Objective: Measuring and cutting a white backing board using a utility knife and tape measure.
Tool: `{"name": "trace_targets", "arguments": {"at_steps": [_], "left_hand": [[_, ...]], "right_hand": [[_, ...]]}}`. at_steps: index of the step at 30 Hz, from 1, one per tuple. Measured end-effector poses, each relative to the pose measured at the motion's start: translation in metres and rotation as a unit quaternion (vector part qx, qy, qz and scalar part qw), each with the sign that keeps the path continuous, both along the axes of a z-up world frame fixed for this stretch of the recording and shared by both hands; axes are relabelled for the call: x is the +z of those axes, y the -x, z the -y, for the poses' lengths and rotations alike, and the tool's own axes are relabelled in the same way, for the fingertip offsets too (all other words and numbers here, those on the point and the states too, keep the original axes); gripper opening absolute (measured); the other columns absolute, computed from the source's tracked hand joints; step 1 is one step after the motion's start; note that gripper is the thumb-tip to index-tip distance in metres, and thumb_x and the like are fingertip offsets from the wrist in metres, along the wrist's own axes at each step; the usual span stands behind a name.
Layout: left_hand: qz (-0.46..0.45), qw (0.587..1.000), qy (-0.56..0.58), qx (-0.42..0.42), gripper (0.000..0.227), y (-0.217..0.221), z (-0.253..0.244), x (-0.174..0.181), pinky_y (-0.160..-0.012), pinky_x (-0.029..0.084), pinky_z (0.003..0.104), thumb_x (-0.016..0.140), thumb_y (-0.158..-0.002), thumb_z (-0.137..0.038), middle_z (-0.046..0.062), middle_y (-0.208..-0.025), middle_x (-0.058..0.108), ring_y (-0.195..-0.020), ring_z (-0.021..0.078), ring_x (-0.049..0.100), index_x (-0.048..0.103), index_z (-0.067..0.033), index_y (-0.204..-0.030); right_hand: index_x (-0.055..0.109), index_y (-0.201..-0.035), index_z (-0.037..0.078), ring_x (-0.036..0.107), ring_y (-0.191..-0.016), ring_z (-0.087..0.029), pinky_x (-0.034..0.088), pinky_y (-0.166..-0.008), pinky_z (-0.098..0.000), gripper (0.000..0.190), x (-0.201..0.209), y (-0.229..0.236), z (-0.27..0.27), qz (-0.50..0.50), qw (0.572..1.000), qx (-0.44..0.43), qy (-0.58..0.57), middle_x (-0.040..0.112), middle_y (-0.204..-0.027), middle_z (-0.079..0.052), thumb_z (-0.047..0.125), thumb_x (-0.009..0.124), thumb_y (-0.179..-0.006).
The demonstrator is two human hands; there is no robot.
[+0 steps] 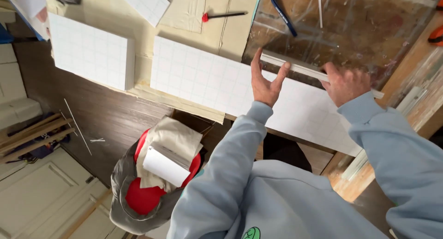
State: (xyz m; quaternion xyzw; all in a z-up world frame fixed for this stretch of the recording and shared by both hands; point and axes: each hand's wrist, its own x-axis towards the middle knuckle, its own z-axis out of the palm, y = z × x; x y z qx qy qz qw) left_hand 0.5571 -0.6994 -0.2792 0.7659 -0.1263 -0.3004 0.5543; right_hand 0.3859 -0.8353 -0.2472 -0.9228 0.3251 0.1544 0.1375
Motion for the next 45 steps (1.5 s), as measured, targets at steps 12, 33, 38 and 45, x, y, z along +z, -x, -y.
{"name": "trace_targets", "arguments": {"at_steps": [12, 33, 38, 45], "left_hand": [[-0.028, 0.999, 0.017, -0.007, 0.099, -0.008, 0.004, -0.006, -0.126, 0.034, 0.046, 0.081, -0.086, -0.049, 0.023, -0.159, 0.044, -0.149, 0.0340, 0.043, 0.036, 0.0013, -0.158], [-0.349, 0.922, 0.156, 0.062, 0.087, -0.067, -0.160, 0.012, -0.115, 0.046, 0.043, 0.084, -0.085, -0.016, 0.027, -0.149, 0.052, -0.138, 0.0342, 0.053, 0.036, 0.0052, -0.154], [-0.278, 0.921, 0.135, 0.235, 0.062, -0.134, -0.231, 0.042, -0.091, 0.059, 0.045, 0.084, -0.085, -0.017, 0.021, -0.117, 0.071, -0.100, 0.0319, 0.070, 0.055, 0.0093, -0.133], [-0.202, 0.895, 0.140, 0.371, 0.060, -0.257, -0.325, -0.031, -0.091, 0.057, 0.038, 0.085, -0.084, -0.018, 0.016, -0.121, 0.071, -0.105, 0.0244, 0.069, 0.058, 0.0034, -0.132]], "right_hand": [[0.071, -0.122, 0.018, 0.073, -0.077, -0.036, 0.059, -0.068, -0.0500, 0.033, -0.001, -0.003, 0.007, 0.029, 0.998, -0.012, -0.050, 0.076, -0.093, -0.012, 0.033, 0.078, -0.094], [0.072, -0.125, 0.004, 0.072, -0.099, -0.020, 0.056, -0.084, -0.0352, 0.061, 0.083, -0.138, -0.004, 0.182, 0.877, -0.072, -0.440, 0.078, -0.114, -0.010, 0.040, 0.082, -0.076], [0.073, -0.121, -0.001, 0.073, -0.098, -0.021, 0.056, -0.088, -0.0356, 0.056, 0.062, -0.262, -0.094, 0.045, 0.854, -0.094, -0.509, 0.079, -0.112, -0.013, 0.028, 0.087, -0.076], [0.065, -0.123, -0.002, 0.069, -0.099, -0.018, 0.055, -0.087, -0.0340, 0.051, 0.016, -0.435, -0.209, 0.168, 0.889, -0.015, -0.425, 0.074, -0.111, -0.011, 0.025, 0.084, -0.084]]}}
